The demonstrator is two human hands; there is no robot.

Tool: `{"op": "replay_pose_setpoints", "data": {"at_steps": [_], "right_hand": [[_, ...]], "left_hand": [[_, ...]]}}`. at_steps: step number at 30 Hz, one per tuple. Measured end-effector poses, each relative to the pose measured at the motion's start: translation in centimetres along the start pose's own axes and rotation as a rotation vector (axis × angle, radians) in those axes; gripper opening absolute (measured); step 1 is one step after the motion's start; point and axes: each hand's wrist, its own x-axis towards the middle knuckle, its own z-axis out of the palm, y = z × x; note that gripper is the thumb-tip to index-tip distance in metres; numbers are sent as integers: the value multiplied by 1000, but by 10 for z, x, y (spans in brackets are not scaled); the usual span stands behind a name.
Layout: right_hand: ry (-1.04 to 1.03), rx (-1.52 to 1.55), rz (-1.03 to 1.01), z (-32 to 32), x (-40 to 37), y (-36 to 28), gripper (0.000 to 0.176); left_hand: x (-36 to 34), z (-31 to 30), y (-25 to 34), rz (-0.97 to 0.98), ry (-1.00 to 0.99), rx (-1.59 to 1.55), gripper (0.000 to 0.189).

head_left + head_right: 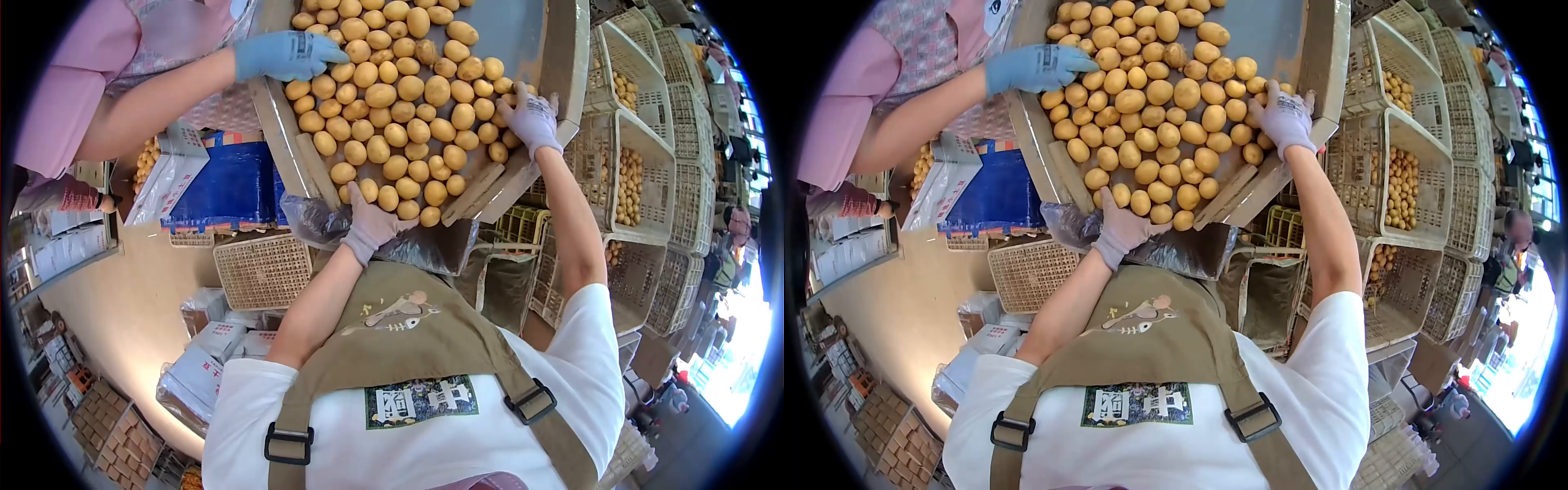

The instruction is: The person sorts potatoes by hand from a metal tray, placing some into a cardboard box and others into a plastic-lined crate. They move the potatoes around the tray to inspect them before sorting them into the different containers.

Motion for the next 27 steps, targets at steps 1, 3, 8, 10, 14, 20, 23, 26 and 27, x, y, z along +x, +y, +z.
{"op": "replay_pose_setpoints", "data": {"at_steps": [1,3,8,10,14,20,23,26,27], "right_hand": [[80,123,-49,1,-6,-3,44],[319,138,-354,-20,-28,-13,39],[600,-100,191,-75,-17,74,34],[736,-451,171,-80,-10,88,41],[252,102,-204,-31,9,-9,57],[-24,312,136,-2,44,-64,74],[20,436,163,-23,30,-80,61],[109,430,-82,-22,35,-123,66],[77,350,-115,-9,46,-131,68]], "left_hand": [[-1,5,4,-45,13,-56,95],[-3,7,10,-145,38,-171,95],[-6,11,12,-135,96,-170,90],[-9,21,16,-175,164,-200,89],[-4,2,13,-184,90,-133,101],[-5,-5,18,-232,143,-232,103],[-10,4,23,-227,148,-209,100],[-3,-6,18,-160,106,-111,94],[-3,-11,14,-134,79,-61,92]]}}
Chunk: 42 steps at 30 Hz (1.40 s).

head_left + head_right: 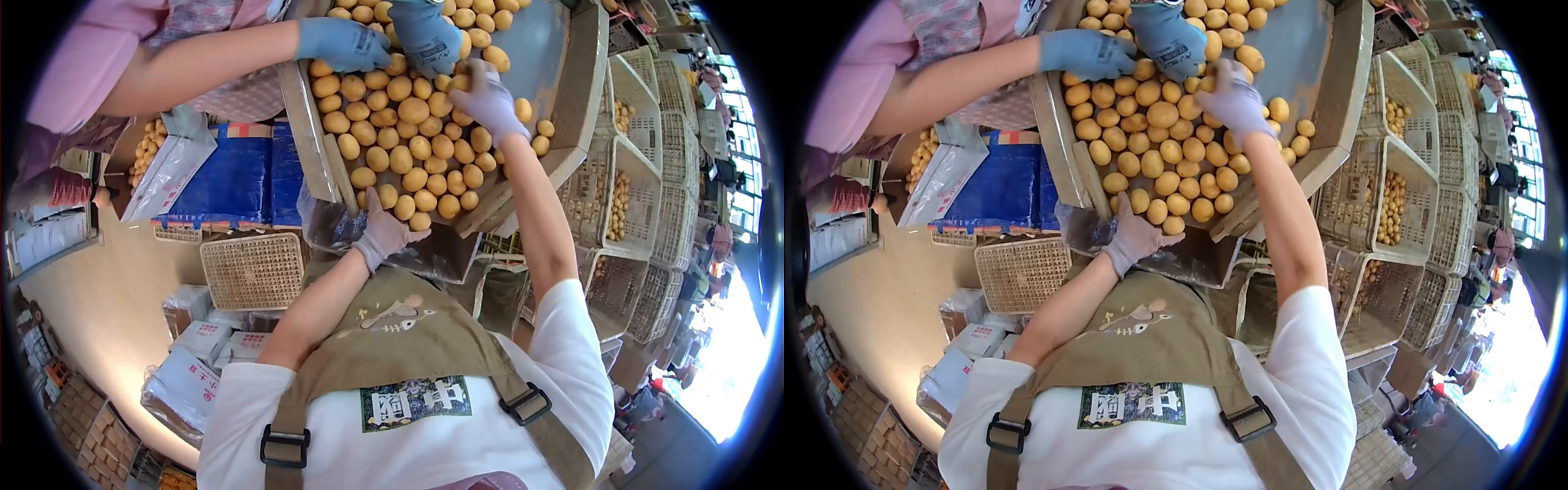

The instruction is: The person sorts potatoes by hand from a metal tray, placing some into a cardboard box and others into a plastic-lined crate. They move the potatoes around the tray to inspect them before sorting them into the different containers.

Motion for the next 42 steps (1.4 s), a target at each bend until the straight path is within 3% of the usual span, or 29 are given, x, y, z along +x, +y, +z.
{"op": "replay_pose_setpoints", "data": {"at_steps": [1,3,6,9,10,11,12,14,15,18,20,21,23,25,27,28,30,33,35,37,38,41,42], "right_hand": [[-11,-99,17,16,12,0,71],[-269,-98,222,2,30,-12,73],[-517,193,353,-42,24,-25,75],[-390,311,303,-11,25,5,71],[-194,83,202,-1,12,9,69],[-13,153,186,-3,-14,-2,62],[135,454,77,5,-37,7,54],[444,336,-65,-9,-111,2,50],[551,267,-29,-20,-157,-7,50],[700,193,167,-11,-310,41,56],[478,-15,577,-7,-405,66,60],[163,-204,748,-3,-444,88,61],[163,-473,932,17,-473,103,59],[445,-327,577,-8,-403,68,49],[533,125,466,-24,-309,11,38],[484,-11,220,-22,-270,2,32],[339,59,93,-3,-200,-25,36],[-303,-207,206,36,-118,-28,50],[-404,-183,316,39,-90,-33,49],[-456,-134,285,26,-84,-32,48],[-442,-50,249,27,-84,-17,49],[-44,452,282,32,-106,-3,43],[97,338,215,28,-107,-3,39]], "left_hand": [[-1,3,1,-27,27,-65,91],[-2,10,5,-77,78,-195,88],[3,-4,6,-128,-36,-205,87],[6,-11,5,-100,-20,-138,91],[3,-9,6,-113,3,-132,93],[0,-1,9,-125,23,-126,95],[-2,3,10,-137,45,-126,97],[2,-3,11,-147,21,-129,96],[3,-6,11,-155,12,-129,96],[1,8,14,-210,112,-204,98],[1,11,12,-191,128,-171,98],[1,13,11,-185,135,-148,99],[2,15,10,-196,59,-148,98],[4,3,10,-215,-22,-169,97],[1,5,11,-220,14,-143,98],[1,7,11,-214,28,-134,98],[-4,10,12,-186,32,-94,99],[-7,0,14,-195,42,-146,100],[-13,0,17,-112,-15,-12,102],[-15,-4,18,-85,-3,-9,101],[-15,-1,16,-64,11,-9,102],[-17,4,16,-79,-27,-57,102],[-17,6,13,-76,-22,-81,102]]}}
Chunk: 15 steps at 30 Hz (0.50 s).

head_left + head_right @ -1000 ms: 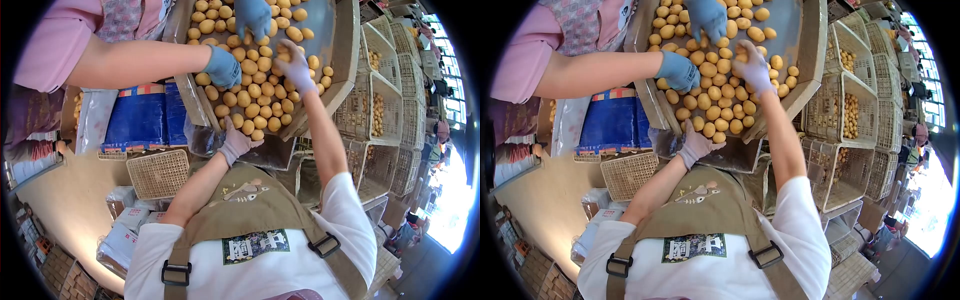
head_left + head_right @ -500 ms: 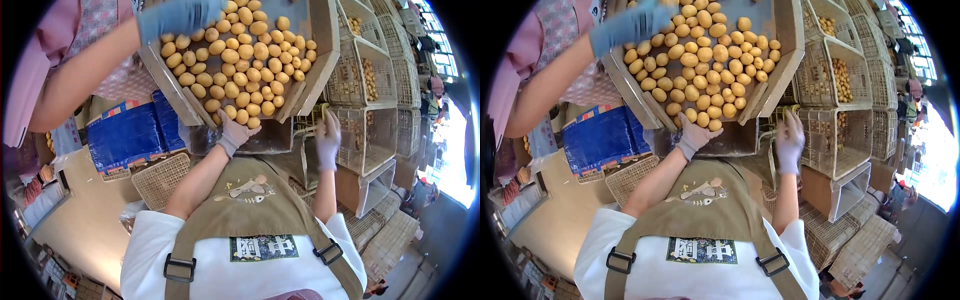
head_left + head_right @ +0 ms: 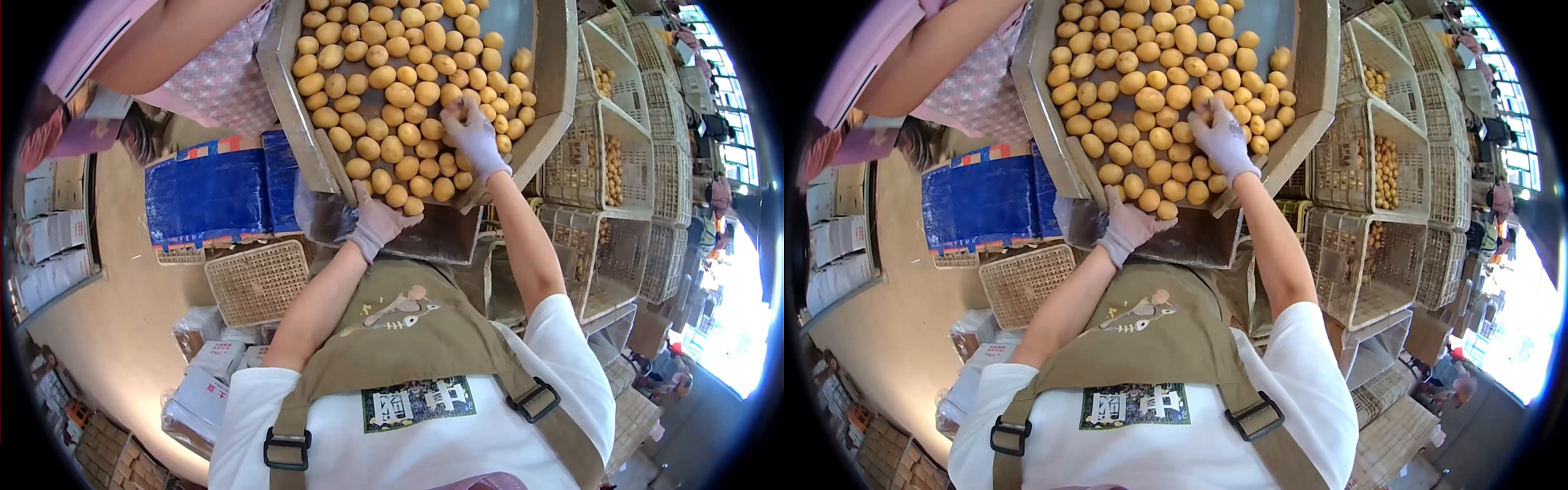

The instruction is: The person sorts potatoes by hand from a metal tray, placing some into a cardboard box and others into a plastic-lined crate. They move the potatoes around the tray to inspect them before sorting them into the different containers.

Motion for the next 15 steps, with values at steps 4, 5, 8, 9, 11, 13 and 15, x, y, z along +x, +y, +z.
{"op": "replay_pose_setpoints", "data": {"at_steps": [4,5,8,9,11,13,15], "right_hand": [[27,-412,-92,-17,51,-8,33],[-67,-505,-38,-17,66,-12,36],[-328,-560,86,-29,80,-32,41],[-366,-543,74,-30,78,-29,41],[-367,-546,38,-26,75,-20,44],[-337,-585,-37,-15,67,-8,46],[-336,-563,-58,-19,51,-10,48]], "left_hand": [[7,4,-5,-11,0,-21,102],[9,1,-6,-5,-25,-9,102],[16,-7,-7,4,-141,8,101],[16,-7,-8,1,-162,-5,101],[14,-1,-7,-10,-62,-3,103],[13,1,-8,-6,-5,15,105],[15,1,-8,5,3,56,107]]}}
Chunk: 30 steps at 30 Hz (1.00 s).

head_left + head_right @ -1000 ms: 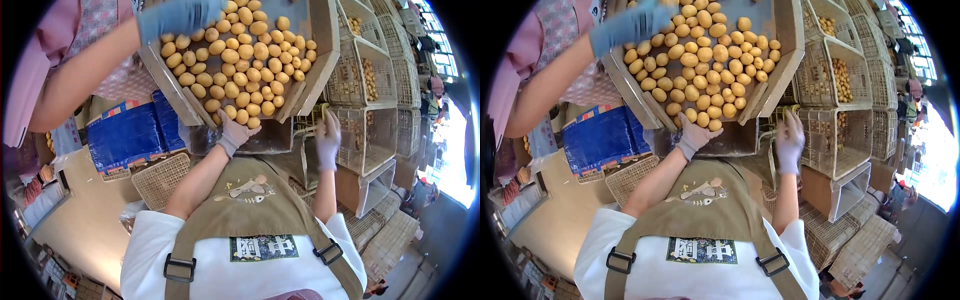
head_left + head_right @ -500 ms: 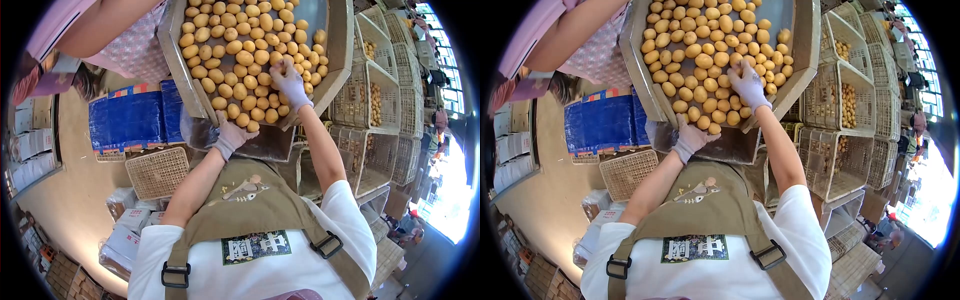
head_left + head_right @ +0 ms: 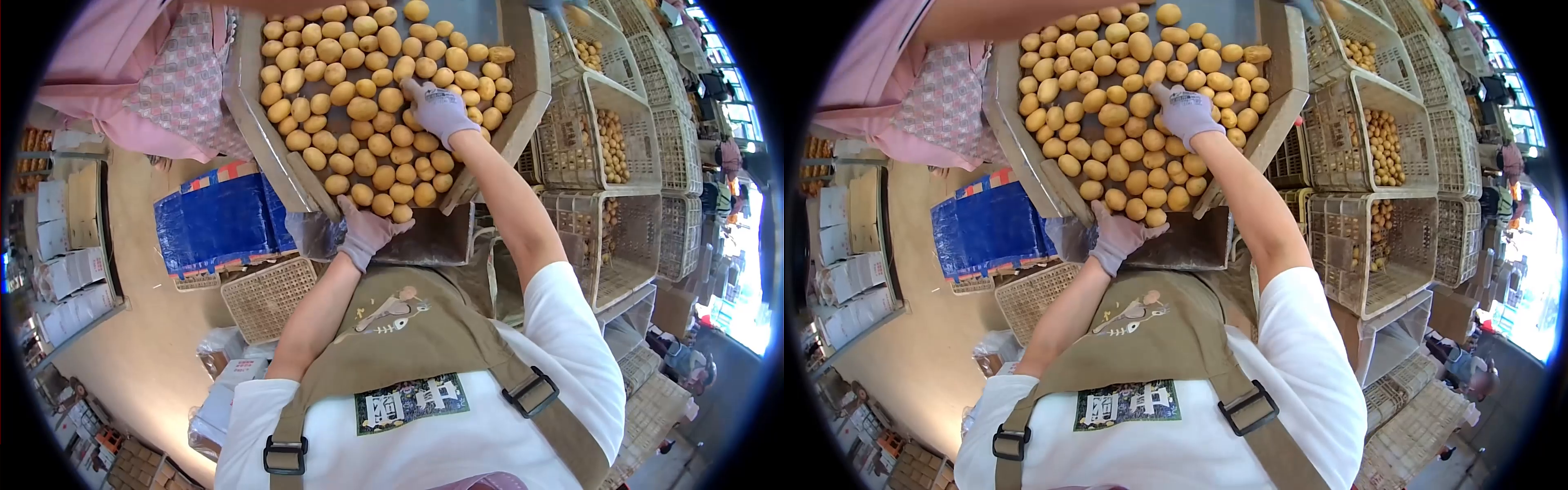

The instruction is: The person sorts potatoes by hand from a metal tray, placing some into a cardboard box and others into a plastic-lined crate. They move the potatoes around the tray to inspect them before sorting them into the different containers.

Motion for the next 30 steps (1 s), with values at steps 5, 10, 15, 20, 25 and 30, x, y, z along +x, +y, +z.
{"op": "replay_pose_setpoints", "data": {"at_steps": [5,10,15,20,25,30], "right_hand": [[-240,-36,34,-15,17,-9,46],[313,213,-157,13,-15,4,39],[907,-221,-274,-68,-103,137,39],[829,-197,-21,-73,-103,146,35],[132,18,247,15,-21,81,43],[119,332,205,-11,-29,80,46]], "left_hand": [[-2,7,0,-34,-4,-85,103],[-13,2,7,-33,-74,10,94],[-9,-13,8,-24,-198,-48,93],[0,-11,5,-48,-147,-40,96],[-3,-6,8,-46,-124,0,97],[-13,-8,13,-51,-145,-63,97]]}}
